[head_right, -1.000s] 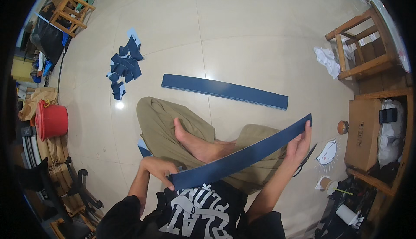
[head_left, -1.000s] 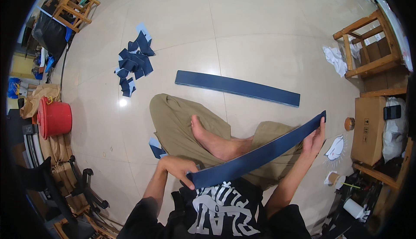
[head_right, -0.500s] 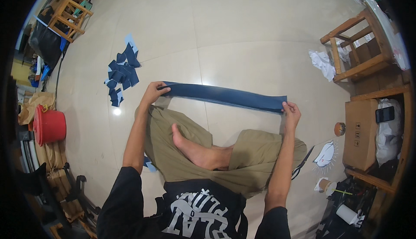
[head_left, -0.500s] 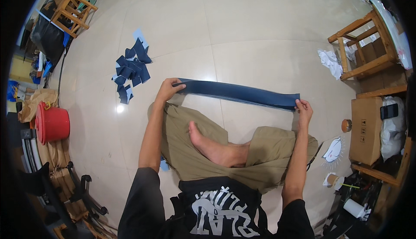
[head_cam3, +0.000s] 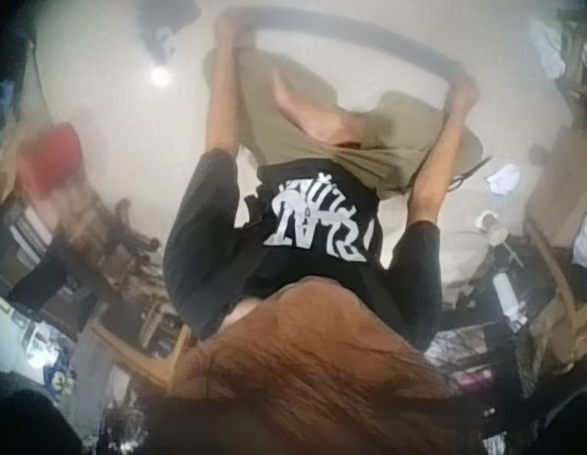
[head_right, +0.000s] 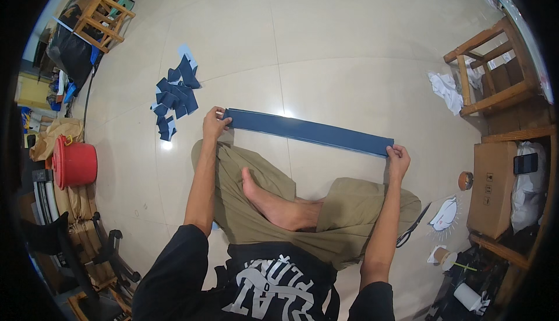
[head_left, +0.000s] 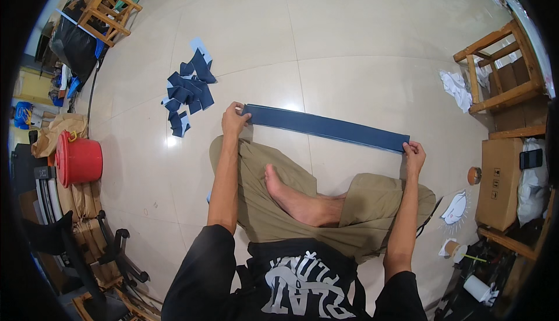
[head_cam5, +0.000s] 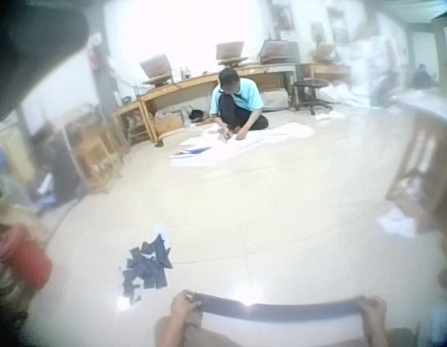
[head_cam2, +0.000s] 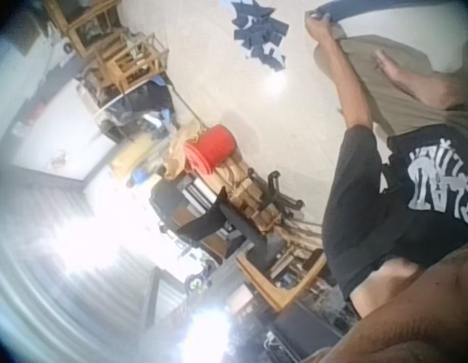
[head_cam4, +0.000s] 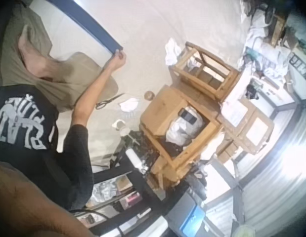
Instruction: The person sits on the floor and repeatedly folds small blue fabric pieces in half, stacking them on a long blue strip. The person handles the fabric pieces one at a time and places them in a pile.
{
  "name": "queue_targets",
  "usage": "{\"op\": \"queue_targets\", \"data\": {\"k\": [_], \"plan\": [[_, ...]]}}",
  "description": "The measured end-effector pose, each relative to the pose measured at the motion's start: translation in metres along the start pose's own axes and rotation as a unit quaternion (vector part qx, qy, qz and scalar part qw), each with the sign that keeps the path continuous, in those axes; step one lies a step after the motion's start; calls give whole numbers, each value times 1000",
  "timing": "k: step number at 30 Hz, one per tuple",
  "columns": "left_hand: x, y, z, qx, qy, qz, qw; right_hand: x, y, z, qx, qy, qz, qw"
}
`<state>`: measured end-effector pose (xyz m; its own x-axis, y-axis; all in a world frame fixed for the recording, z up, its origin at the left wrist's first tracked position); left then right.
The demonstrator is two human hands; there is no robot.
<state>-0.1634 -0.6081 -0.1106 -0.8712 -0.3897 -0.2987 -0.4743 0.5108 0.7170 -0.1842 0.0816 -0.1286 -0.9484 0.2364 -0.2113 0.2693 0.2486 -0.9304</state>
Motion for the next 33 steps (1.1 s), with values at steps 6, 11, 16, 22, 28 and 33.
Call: {"op": "queue_targets", "data": {"k": [6,11,16,22,28,33], "plan": [[-1,10,3,8,15,-6,1000,6,15,-13,-33,19,-7,999],[3,12,4,28,30,20,999,3,16,-20,-52,50,-5,997],[8,7,1,58,57,68,994,-1,10,-21,-45,65,-12,997],[9,-5,-1,85,41,-7,996,-2,3,-13,-63,71,-9,995],[0,10,-7,118,55,-4,991,-7,-3,-12,-67,72,9,995],[4,10,-2,109,43,2,993,-8,-2,-17,-74,95,-1,993]]}}
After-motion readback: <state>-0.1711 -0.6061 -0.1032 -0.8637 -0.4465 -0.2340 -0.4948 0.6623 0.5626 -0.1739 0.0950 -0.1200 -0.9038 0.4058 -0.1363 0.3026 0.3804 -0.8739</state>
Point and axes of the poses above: each hand's wrist, its own x-axis towards the middle knuckle, its own z-axis out of the palm, y = z × x, the point moved 9 cm from there along x, towards the middle knuckle, and after that the axes turned 10 degrees about -y, right-handed, at the moved point
